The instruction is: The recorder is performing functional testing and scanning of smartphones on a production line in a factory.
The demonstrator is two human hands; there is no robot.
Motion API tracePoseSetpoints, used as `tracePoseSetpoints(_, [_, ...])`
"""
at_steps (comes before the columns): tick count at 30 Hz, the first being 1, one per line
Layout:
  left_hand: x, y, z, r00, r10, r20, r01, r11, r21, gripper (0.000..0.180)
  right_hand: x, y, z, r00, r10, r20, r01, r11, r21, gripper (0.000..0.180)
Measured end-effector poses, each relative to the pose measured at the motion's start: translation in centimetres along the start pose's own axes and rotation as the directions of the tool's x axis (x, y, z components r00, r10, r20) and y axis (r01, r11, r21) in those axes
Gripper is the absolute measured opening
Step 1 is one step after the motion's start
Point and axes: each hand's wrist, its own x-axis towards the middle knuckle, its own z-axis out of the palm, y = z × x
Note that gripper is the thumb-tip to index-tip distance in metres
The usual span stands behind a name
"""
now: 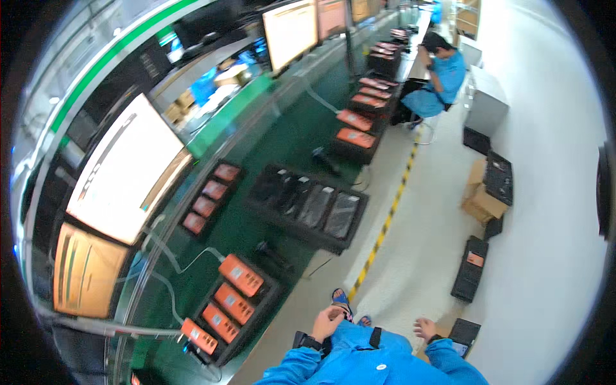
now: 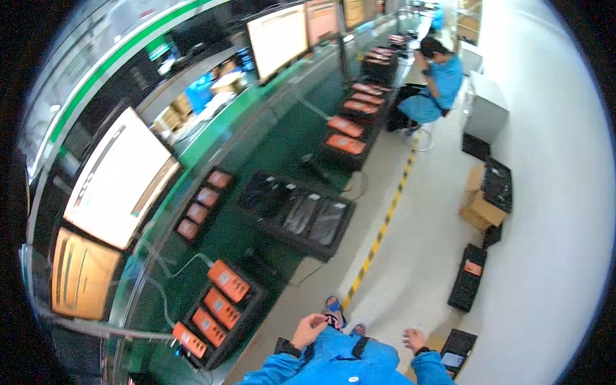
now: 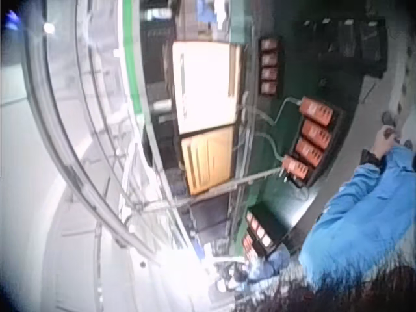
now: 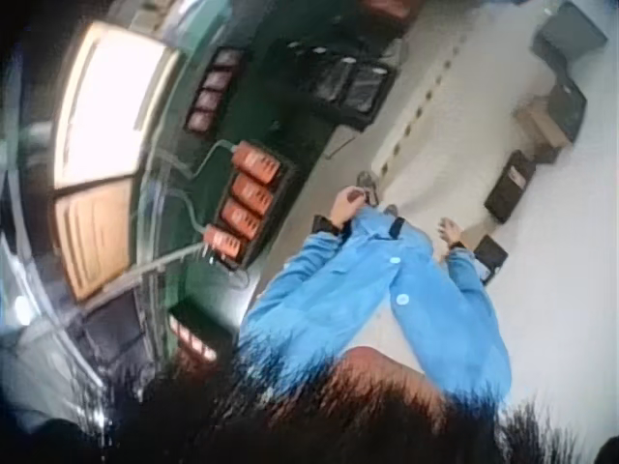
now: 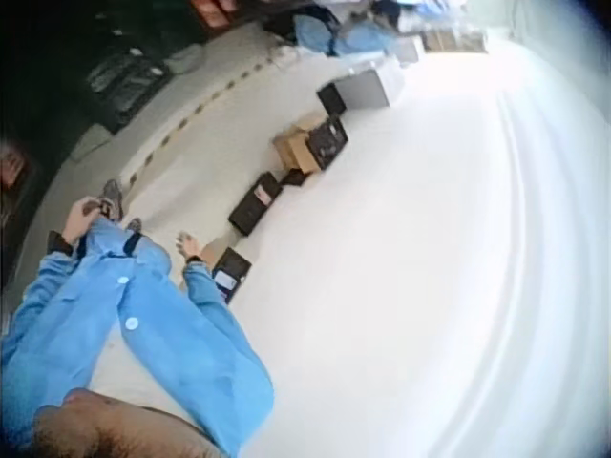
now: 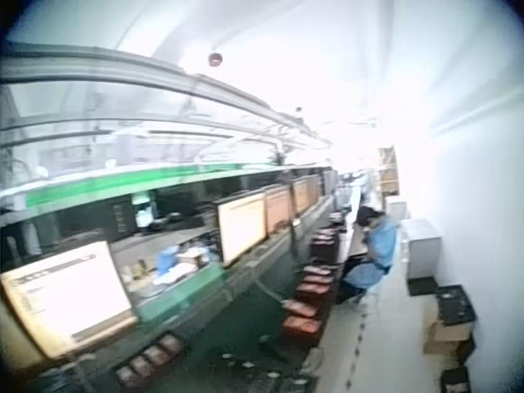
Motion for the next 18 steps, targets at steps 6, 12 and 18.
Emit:
tracePoseSetpoints(6, [13.4,3.3,6.7,0.995,-0.033,0.099,0.026,0.997,0.076,0.02,1.7,-12.0,1.5,0.969,-0.215,0.124,0.226,0.971,-0.077,0.038])
tracePoseSetpoints(12, [27.2,3.8,14.3,0.962,-0.063,0.267,0.086,0.993,-0.076,0.021,6.9,-14.0,-5.3,0.987,0.048,-0.15,-0.03,0.992,0.119,0.034])
tracePoseSetpoints(18, [38.5,13.1,16.6,0.957,-0.034,0.288,0.03,0.999,0.018,0.02,10.1,-14.9,-14.8,0.953,0.237,-0.186,-0.161,0.922,0.352,0.02])
